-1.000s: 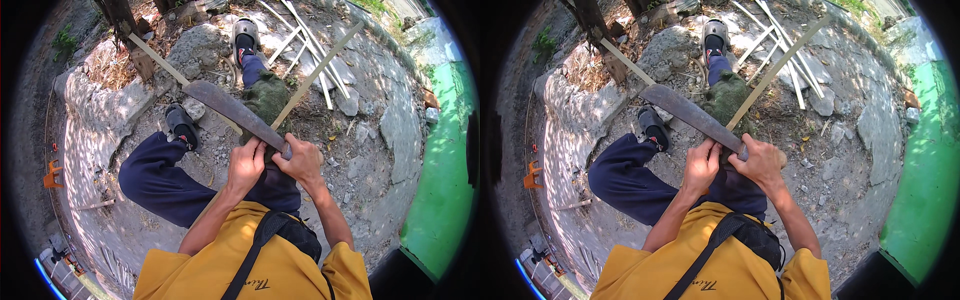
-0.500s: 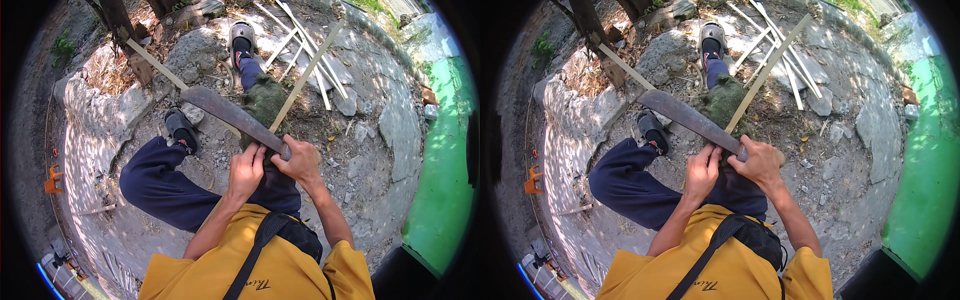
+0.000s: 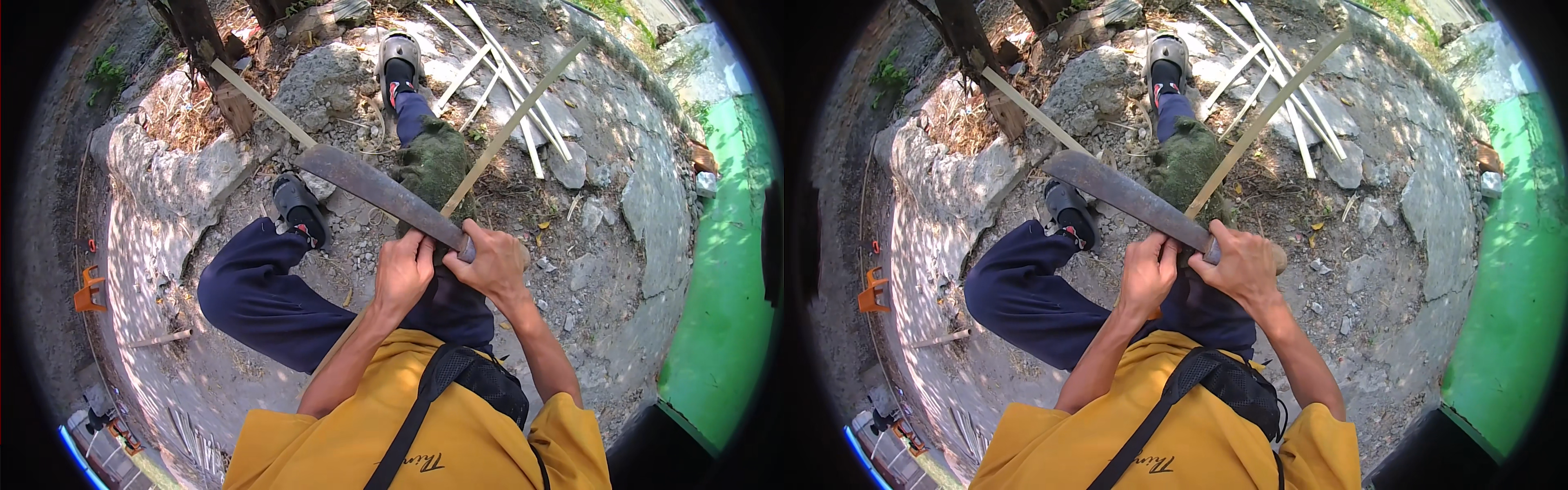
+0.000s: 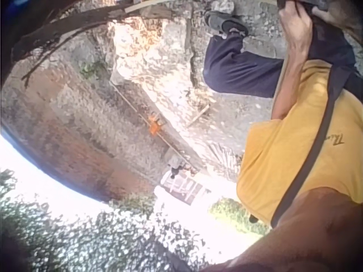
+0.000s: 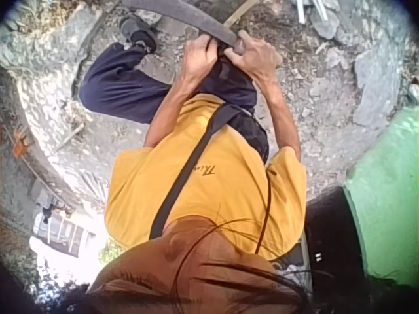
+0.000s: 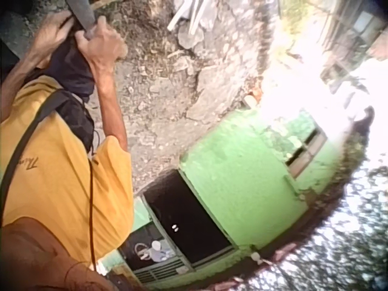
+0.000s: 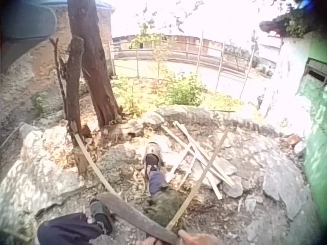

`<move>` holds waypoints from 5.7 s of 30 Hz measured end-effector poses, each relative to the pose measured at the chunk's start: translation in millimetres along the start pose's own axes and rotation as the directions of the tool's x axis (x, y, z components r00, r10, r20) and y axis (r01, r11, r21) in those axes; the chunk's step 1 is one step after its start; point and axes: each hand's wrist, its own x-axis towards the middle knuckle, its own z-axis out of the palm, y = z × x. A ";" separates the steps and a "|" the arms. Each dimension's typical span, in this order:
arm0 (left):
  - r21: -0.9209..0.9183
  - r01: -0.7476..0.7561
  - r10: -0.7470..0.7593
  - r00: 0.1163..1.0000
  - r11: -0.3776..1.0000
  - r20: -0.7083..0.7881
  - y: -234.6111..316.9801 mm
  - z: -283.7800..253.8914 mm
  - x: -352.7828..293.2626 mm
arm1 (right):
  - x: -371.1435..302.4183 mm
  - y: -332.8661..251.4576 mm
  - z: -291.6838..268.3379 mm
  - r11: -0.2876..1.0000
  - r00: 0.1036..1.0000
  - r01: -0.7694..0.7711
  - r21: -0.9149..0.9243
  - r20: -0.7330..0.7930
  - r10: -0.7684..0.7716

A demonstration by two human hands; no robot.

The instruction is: The person shaves a thin strip of bamboo using a machete while resting the blade against a cloth pad on their knee.

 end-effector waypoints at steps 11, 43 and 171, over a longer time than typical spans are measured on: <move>-0.047 0.090 -0.088 0.995 0.995 0.048 -0.9 -3.4 -8.3 | 0.7 3.0 3.9 1.000 1.000 -0.002 -0.014 0.004 0.002; -0.129 0.203 -0.189 0.975 0.971 0.115 10.7 -10.7 -6.1 | 2.2 3.1 2.8 1.000 1.000 0.002 -0.026 0.009 -0.002; 0.079 0.479 -0.468 0.789 0.874 0.397 -8.6 -106.4 -93.0 | 6.8 6.6 -12.9 0.998 0.998 -0.060 0.009 -0.007 0.061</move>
